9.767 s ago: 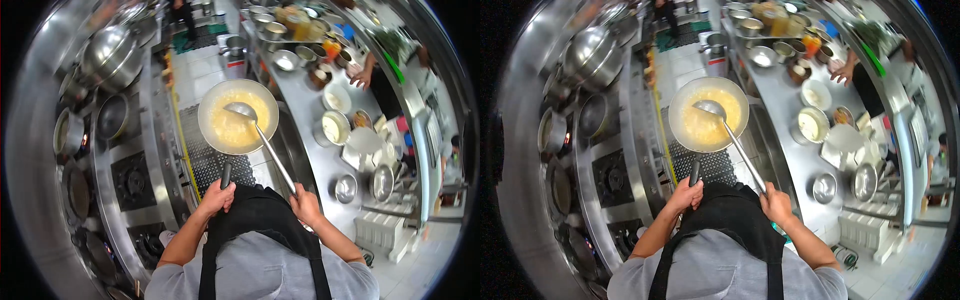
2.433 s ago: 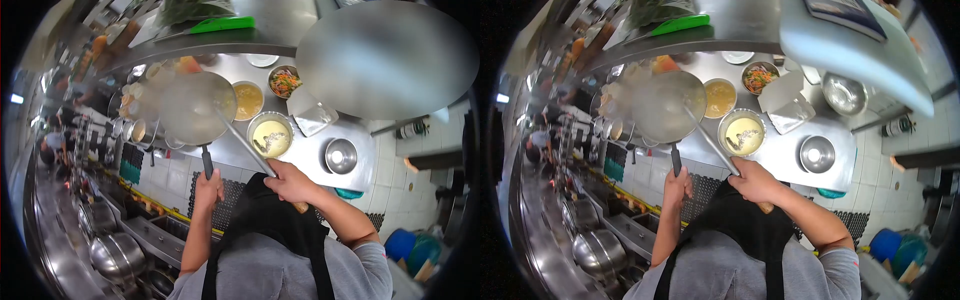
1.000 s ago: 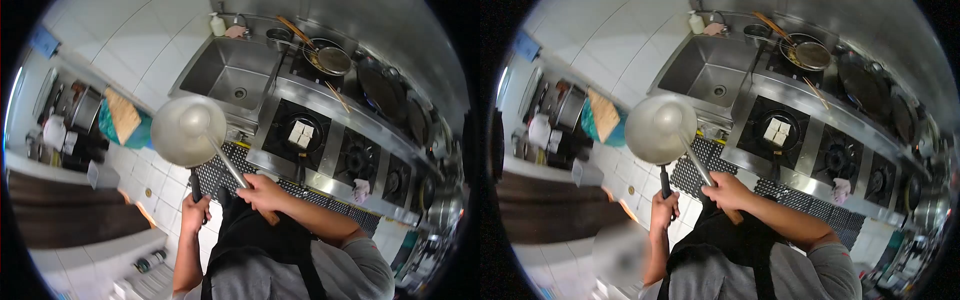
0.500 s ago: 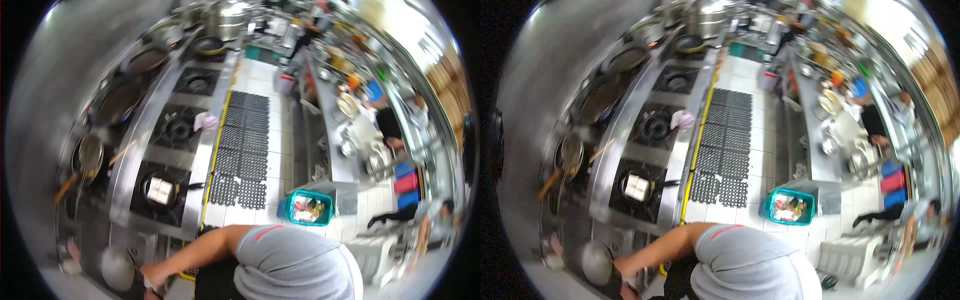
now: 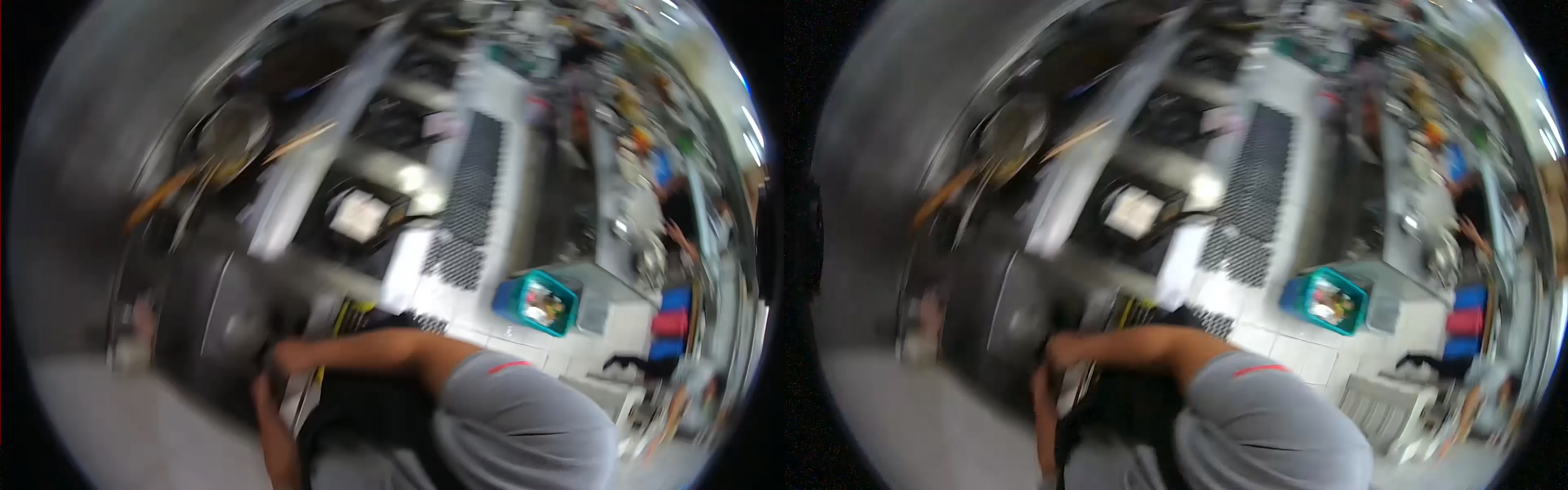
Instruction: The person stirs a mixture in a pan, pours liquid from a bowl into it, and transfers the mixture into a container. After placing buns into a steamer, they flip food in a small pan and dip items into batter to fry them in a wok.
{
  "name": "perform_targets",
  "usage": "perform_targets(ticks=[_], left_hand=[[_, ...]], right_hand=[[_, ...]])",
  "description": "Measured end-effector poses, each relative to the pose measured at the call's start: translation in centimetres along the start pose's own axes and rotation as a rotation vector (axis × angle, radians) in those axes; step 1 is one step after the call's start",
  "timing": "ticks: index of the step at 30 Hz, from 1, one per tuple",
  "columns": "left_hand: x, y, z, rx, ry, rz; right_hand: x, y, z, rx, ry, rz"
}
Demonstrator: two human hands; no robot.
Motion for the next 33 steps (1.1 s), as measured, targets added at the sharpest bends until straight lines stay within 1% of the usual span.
perform_targets(ticks=[2, 3, 4, 5, 6, 7, 8, 9, 10, 11, 13, 14, 15, 16, 17, 18, 19, 20, 21, 22, 23, 24, 26, 27, 28, 29, 30, 31, 32, 33], left_hand=[[-1.5, -0.4, -5.9, 0.263, -0.504, -0.401], [-3.0, -0.5, -7.0, 0.363, -0.434, -0.313], [-4.8, -2.1, -9.2, 0.316, -0.576, -0.27], [-6.8, -3.8, -11.7, 0.279, -0.719, -0.221], [-7.2, -4.9, -10.3, 0.135, -0.853, -0.388], [-8.6, -4.6, -10.7, 0.096, -0.79, -0.513], [-9.9, -5.3, -11.0, 0.041, -0.729, -0.623], [-8.4, -6.2, -10.7, 0.04, -0.721, -0.622], [-6.9, -5.8, -10.0, 0.007, -0.709, -0.716], [-5.7, -6.0, -9.9, -0.028, -0.698, -0.806], [-4.1, -12.7, -12.9, -0.088, -0.649, -0.536], [1.6, -14.5, -12.5, -0.06, -0.54, -0.436], [7.9, -16.0, -11.7, -0.042, -0.431, -0.336], [13.9, -17.4, -10.9, -0.042, -0.127, -0.246], [21.6, -18.6, -9.1, -0.296, 0.231, 0.096], [30.1, -15.8, -6.8, -0.269, 0.419, 0.264], [34.8, -16.0, -6.9, -0.404, 0.457, 0.362], [37.0, -16.9, -9.4, -0.324, 0.68, 0.324], [37.8, -17.1, -11.1, -0.242, 0.899, 0.283], [37.7, -16.2, -11.2, -0.244, 0.893, 0.289], [35.8, -14.8, -11.1, -0.203, 0.912, 0.183], [34.1, -13.2, -10.4, -0.164, 0.924, 0.082], [29.7, -7.4, -7.3, -0.182, 0.002, 0.002], [25.4, -5.3, -5.3, -0.201, -0.099, -0.093], [21.7, -2.2, -1.9, -0.237, -0.255, -0.201], [20.2, 2.5, 4.8, -0.369, -0.322, -0.307], [18.1, 5.7, 10.5, -0.494, -0.394, -0.36], [14.4, 7.8, 15.6, -0.705, -0.387, -0.42], [13.5, 9.7, 21.5, -0.797, -0.507, -0.422], [12.8, 11.7, 27.3, -0.905, -0.634, -0.421]], right_hand=[[1.8, 1.7, 0.9, -0.414, -0.324, 0.39], [2.9, 3.3, 2.2, -0.679, -0.521, 0.729], [1.2, 2.5, -2.0, -0.659, -0.485, 0.729], [2.0, 0.9, -1.3, -0.449, -0.519, 0.708], [2.3, 1.4, -1.9, -0.435, -0.498, 0.767], [1.7, 1.4, -2.4, -0.42, -0.484, 0.828], [1.6, 0.8, -2.4, -0.437, -0.486, 0.822], [2.0, 0.5, -1.9, -0.493, -0.472, 0.857], [2.3, 0.4, -1.4, -0.547, -0.459, 0.896], [2.3, -0.3, -1.6, -0.55, -0.453, 0.898], [2.9, -0.5, -2.6, -0.554, -0.437, 0.978], [3.6, -0.1, -1.5, -0.547, -0.431, 0.974], [3.7, -0.3, -1.9, -0.554, -0.426, 0.974], [3.6, -0.3, -2.5, -0.556, -0.422, 0.971], [3.4, -0.3, -3.0, -0.558, -0.419, 0.968], [3.5, -0.3, -3.2, -0.566, -0.417, 0.966], [3.7, -0.2, -3.4, -0.597, -0.402, 0.972], [3.6, 0.3, -3.6, -0.623, -0.387, 0.978], [3.0, 0.8, -4.1, -0.619, -0.386, 0.977], [2.6, 1.0, -5.9, -0.57, -0.284, 0.971], [1.9, 1.3, -7.7, -0.516, -0.187, 0.962], [1.3, 2.2, -9.0, -0.497, -0.186, 0.954], [-2.0, 4.2, -14.5, -0.188, -0.175, 0.723], [-3.5, 6.2, -17.2, -0.149, -0.295, 0.729], [-5.2, 8.8, -19.6, -0.11, -0.419, 0.734], [-6.0, 13.4, -19.3, -0.059, -0.731, 0.84], [-7.4, 18.2, -18.4, -0.008, -1.051, 0.934], [-9.5, 22.0, -19.3, -0.018, -1.164, 0.982], [-11.5, 25.3, -19.6, -0.022, -1.277, 1.032], [-12.8, 28.1, -19.2, 0.013, -1.284, 1.042]])
Point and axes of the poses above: each hand's wrist, its own y-axis away from the middle knuckle, its own z-axis out of the palm, x = y × z, the point moved 10 cm from there along -y, towards the middle knuckle, and after that the axes turned 15 degrees about -x, right-handed, at the moved point
